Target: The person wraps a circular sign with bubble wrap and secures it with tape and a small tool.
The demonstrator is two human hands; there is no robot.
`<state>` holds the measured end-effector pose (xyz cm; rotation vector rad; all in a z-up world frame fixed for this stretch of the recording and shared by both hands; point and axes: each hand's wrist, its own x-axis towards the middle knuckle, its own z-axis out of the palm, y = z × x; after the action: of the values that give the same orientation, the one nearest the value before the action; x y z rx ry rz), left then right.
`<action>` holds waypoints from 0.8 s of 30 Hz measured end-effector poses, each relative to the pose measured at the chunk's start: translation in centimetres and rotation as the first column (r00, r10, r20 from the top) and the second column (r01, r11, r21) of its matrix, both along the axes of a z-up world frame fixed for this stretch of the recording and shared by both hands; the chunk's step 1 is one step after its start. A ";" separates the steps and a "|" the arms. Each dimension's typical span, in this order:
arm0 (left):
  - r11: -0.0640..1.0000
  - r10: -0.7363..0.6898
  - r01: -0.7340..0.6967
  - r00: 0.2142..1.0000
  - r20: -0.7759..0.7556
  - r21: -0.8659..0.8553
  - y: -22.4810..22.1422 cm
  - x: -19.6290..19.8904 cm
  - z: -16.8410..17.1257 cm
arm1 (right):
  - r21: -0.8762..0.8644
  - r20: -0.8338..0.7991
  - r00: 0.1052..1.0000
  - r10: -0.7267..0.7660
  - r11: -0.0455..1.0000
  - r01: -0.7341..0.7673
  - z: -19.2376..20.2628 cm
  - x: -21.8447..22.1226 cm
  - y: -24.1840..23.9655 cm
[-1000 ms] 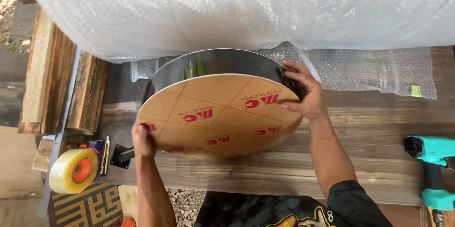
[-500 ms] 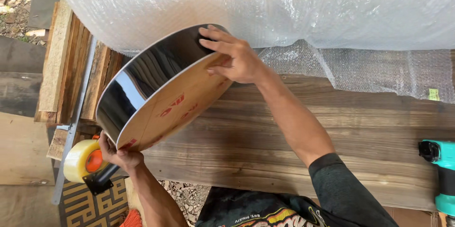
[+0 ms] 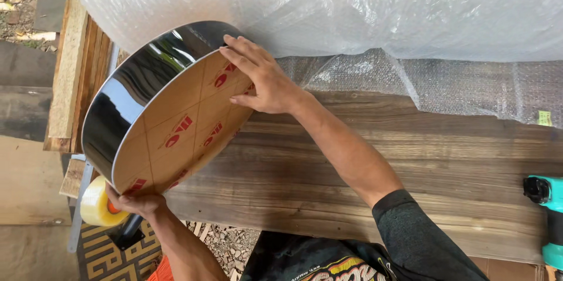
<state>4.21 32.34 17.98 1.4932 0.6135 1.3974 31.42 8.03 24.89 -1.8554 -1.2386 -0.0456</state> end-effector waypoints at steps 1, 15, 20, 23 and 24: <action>1.000 -0.006 0.005 0.999 0.054 0.016 -0.3 0.6 0.2 | -0.006 -0.043 0.999 -0.005 1.000 0.005 -0.3 0.4 -0.3; 0.970 -0.209 0.236 0.936 0.283 -0.063 4.0 -6.8 -15.8 | -0.230 -0.385 0.922 0.038 0.964 -0.135 -2.7 -0.1 -0.6; 0.966 -0.229 0.249 0.946 0.227 -0.062 2.9 -7.4 -15.1 | -0.258 -0.402 0.915 0.017 0.957 -0.132 -3.6 -0.6 -1.2; 0.936 -0.326 0.343 0.930 0.169 -0.082 1.8 -6.9 -13.3 | -0.241 -0.415 0.910 0.005 0.964 -0.115 -4.1 -0.4 -2.4; 0.944 -0.311 0.326 0.930 0.195 -0.054 1.4 -6.8 -13.1 | -0.262 -0.413 0.910 -0.024 0.961 -0.093 -4.6 -0.3 -2.9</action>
<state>-2.60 33.76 4.87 1.3099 0.2945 1.2210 31.15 5.14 20.26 -1.9459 -1.0133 0.5425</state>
